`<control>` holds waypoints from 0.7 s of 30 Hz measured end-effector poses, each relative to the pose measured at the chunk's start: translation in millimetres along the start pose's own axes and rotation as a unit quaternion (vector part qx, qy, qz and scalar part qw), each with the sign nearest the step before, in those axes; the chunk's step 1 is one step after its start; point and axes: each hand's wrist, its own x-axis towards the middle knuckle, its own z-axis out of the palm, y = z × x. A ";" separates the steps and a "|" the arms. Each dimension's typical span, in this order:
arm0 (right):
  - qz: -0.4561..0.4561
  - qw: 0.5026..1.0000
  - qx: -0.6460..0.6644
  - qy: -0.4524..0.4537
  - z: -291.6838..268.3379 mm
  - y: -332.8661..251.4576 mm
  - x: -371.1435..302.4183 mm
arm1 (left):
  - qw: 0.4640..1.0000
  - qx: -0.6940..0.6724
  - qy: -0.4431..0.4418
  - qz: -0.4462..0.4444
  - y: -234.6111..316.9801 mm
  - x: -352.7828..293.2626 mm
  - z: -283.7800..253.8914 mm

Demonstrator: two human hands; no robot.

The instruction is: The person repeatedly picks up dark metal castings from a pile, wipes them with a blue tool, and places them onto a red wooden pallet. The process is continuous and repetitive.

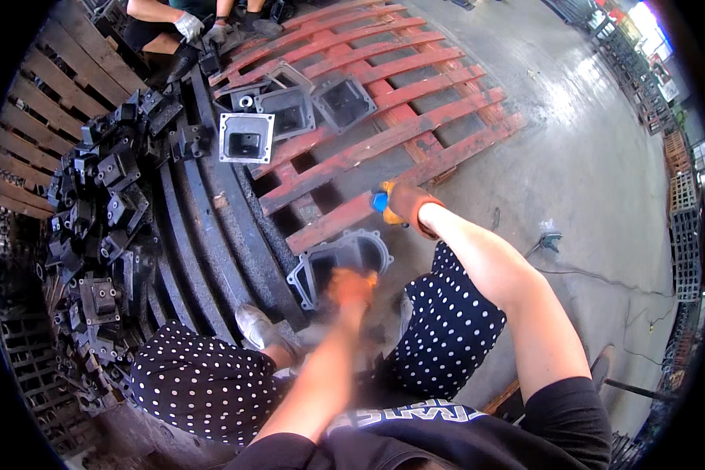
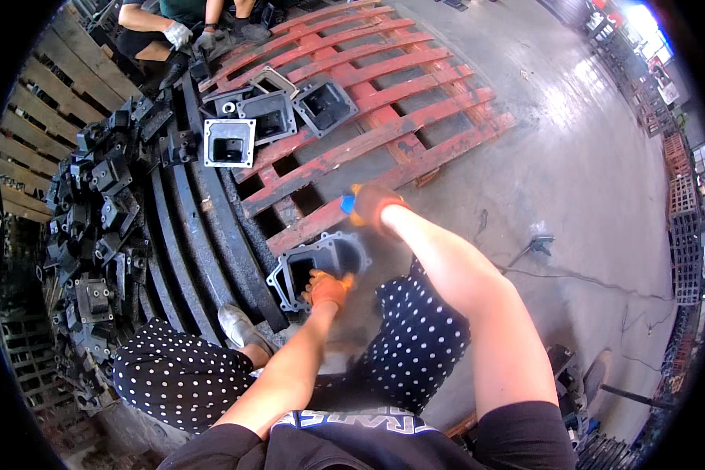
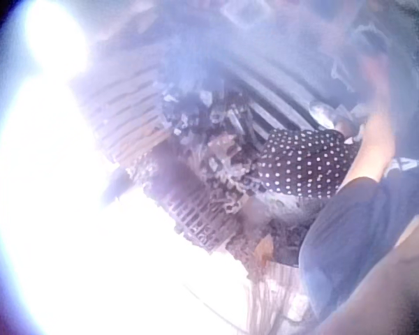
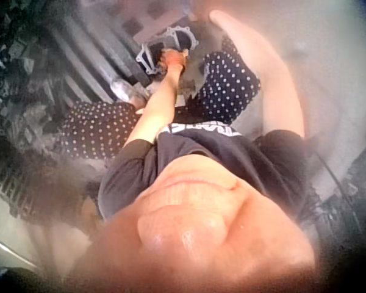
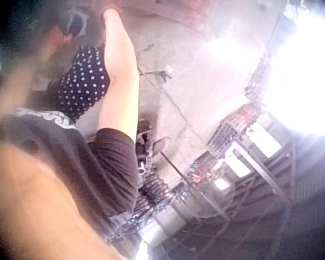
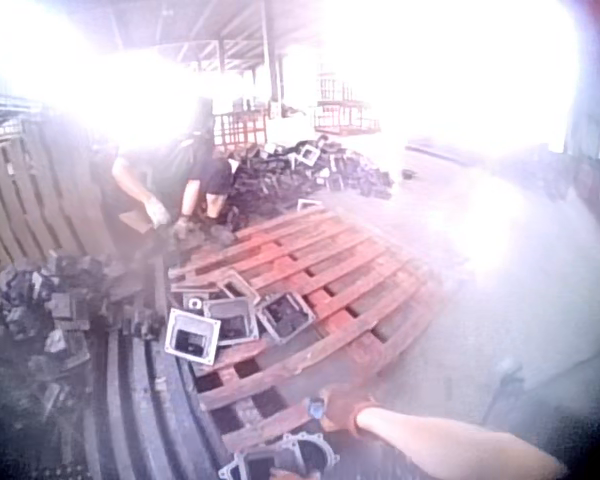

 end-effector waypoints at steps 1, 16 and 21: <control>0.014 1.000 0.024 0.012 -0.9 1.6 -2.2 | 0.999 -0.001 0.030 -0.011 1.9 5.2 14.0; -0.061 0.993 0.059 0.081 1.0 10.9 -0.1 | 0.937 -0.334 -0.034 0.100 -32.0 13.3 -46.4; -0.095 0.993 0.032 0.067 -0.6 8.5 8.7 | 0.558 -0.770 -0.263 0.164 -101.2 58.3 -76.0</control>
